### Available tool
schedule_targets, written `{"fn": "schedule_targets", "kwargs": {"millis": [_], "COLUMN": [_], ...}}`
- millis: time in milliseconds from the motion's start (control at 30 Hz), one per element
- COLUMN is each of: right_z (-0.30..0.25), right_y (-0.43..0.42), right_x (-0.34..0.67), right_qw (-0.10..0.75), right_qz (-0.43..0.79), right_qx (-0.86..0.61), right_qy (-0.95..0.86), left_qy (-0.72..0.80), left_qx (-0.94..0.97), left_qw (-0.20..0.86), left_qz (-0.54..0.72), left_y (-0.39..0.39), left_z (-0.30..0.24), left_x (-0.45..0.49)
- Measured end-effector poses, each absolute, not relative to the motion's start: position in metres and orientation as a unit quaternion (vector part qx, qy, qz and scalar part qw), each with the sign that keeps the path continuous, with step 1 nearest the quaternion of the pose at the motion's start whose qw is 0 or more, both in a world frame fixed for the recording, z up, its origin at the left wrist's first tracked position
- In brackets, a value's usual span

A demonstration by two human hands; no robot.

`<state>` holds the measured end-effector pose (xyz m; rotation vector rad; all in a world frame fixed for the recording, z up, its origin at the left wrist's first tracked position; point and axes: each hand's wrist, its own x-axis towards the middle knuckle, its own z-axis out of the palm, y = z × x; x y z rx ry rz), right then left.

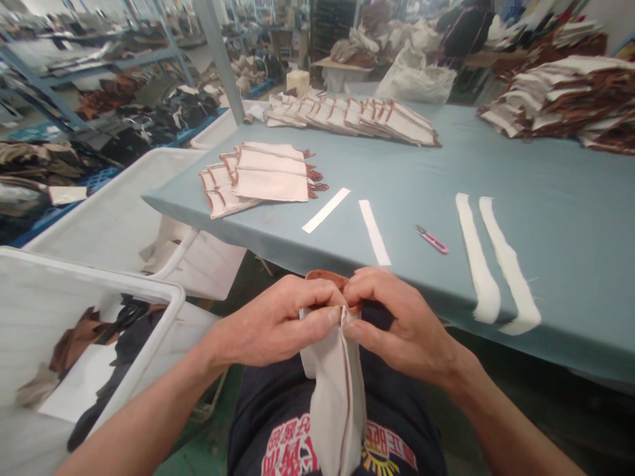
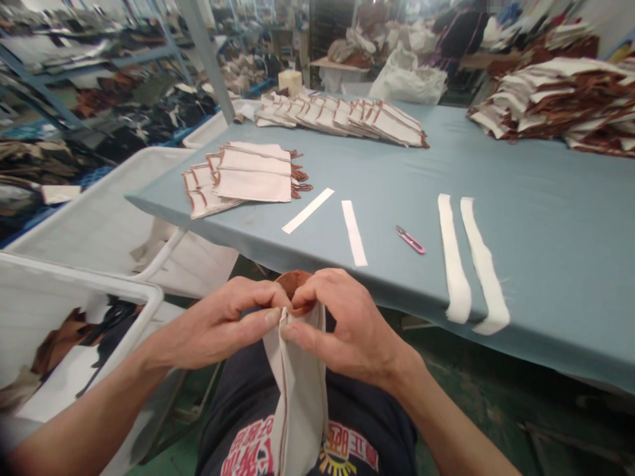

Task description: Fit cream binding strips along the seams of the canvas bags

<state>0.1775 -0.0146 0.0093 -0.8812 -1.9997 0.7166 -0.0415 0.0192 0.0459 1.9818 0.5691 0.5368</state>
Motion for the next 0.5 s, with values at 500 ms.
{"fn": "schedule_targets", "kwargs": {"millis": [500], "right_z": [0.027], "right_y": [-0.015], "right_x": [0.177], "right_qw": [0.354], "right_qz": [0.236], "right_qx": [-0.356], "right_qy": [-0.832], "left_qy": [0.247], "left_qx": [0.827], "left_qw": [0.447], "left_qz": [0.238], "left_y": [0.018], "left_z": [0.045], "left_x": [-0.036]}}
